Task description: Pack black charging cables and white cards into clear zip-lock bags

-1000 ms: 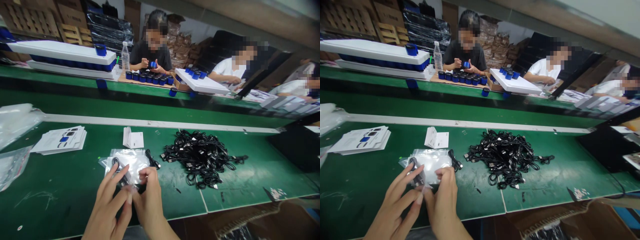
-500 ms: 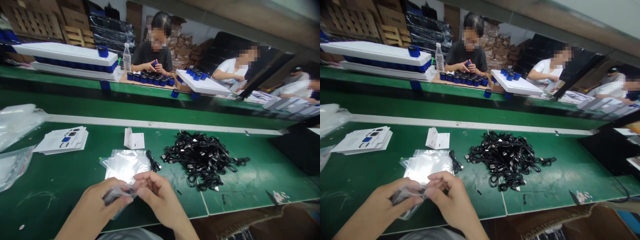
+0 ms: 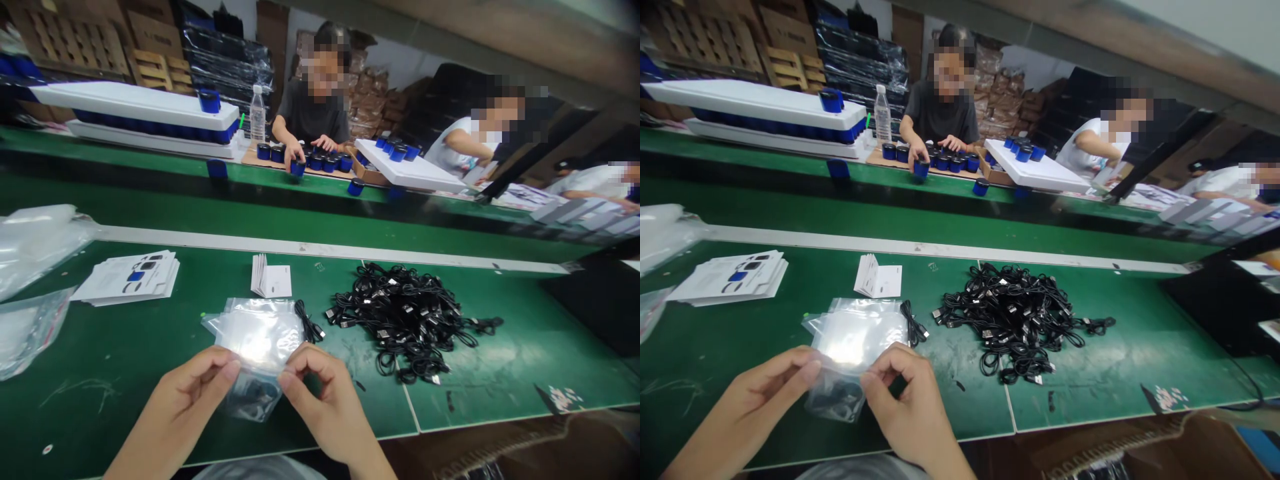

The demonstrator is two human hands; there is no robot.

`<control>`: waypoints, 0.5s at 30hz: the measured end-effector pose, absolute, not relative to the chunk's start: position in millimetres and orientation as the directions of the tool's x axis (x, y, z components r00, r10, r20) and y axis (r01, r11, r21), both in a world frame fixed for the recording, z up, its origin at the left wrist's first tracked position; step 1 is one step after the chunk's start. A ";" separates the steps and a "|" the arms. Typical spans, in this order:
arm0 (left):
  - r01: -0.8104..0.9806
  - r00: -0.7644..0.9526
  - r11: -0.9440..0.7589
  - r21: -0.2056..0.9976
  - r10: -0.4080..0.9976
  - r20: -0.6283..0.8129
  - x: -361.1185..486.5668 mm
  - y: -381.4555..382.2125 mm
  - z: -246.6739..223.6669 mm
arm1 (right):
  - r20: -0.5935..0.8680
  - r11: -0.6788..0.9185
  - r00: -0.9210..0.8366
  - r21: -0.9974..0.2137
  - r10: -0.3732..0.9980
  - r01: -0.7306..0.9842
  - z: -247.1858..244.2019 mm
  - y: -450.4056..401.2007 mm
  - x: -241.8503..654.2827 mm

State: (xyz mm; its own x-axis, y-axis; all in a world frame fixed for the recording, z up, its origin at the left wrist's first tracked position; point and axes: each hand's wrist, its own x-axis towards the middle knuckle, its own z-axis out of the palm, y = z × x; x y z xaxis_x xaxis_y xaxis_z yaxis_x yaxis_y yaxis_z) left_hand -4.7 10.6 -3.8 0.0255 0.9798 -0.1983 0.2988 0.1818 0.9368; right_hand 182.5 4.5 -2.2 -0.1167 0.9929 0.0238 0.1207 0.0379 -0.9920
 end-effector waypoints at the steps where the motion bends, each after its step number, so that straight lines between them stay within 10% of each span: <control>1: 0.273 0.015 0.189 0.943 0.980 -0.201 -3.6 10.2 -2.9 | 0.031 0.046 -0.120 -0.991 0.992 0.127 -1.3 4.1 182.5; 15: 0.240 0.065 0.187 0.953 0.976 -0.208 7.7 10.2 -7.5 | -0.068 -0.069 -0.031 -0.997 0.997 -0.046 -18.5 -1.3 159.8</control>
State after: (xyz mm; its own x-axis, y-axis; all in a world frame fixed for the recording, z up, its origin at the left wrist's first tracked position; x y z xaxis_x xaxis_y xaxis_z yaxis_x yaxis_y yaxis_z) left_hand 7.7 10.2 -7.5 0.0646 0.9759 -0.2082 0.2400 0.1873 0.9525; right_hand 159.8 -1.3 -18.5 -0.0307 0.9972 -0.0676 -0.0463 -0.0690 -0.9965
